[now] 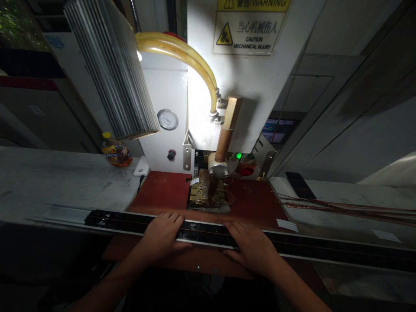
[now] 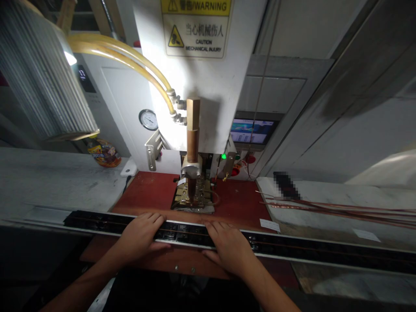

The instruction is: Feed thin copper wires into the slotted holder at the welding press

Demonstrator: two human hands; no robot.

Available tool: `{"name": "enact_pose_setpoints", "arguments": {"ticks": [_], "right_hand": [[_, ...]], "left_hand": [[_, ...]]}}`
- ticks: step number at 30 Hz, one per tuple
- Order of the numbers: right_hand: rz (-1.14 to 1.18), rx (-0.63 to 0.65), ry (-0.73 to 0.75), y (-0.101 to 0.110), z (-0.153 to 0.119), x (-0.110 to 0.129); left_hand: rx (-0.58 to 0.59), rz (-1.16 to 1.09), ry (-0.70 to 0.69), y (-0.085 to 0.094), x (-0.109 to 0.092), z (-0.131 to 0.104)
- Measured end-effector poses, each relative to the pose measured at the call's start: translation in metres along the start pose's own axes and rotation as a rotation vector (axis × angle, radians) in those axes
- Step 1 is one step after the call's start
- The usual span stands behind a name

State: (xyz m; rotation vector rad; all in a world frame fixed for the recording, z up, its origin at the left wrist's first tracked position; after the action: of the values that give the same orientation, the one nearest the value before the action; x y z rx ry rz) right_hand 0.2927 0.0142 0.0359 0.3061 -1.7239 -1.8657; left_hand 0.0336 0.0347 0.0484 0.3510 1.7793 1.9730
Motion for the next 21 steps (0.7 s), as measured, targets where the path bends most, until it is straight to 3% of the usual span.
{"name": "enact_pose_setpoints", "arguments": {"ticks": [8,21], "right_hand": [[-0.01,-0.007,0.002,0.012,0.011,0.016],[-0.039,-0.019,0.046,-0.002,0.026,0.041]], "left_hand": [[0.027,0.034,-0.014,-0.005,-0.014,0.006],[0.077,0.026,-0.031,-0.012,-0.044,0.022]]}}
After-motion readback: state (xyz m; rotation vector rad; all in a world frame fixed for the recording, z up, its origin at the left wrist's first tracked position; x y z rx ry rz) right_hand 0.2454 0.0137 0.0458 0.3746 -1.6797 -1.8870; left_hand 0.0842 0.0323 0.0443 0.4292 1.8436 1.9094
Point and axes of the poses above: each hand's wrist, its own z-axis towards the middle knuckle, its own y-axis out of the back of the hand, x = y × z, the point moved 5 cm from there along z, towards the middle knuckle, and after that the axes turned 6 degrees about -x, right-handed, at the moved point
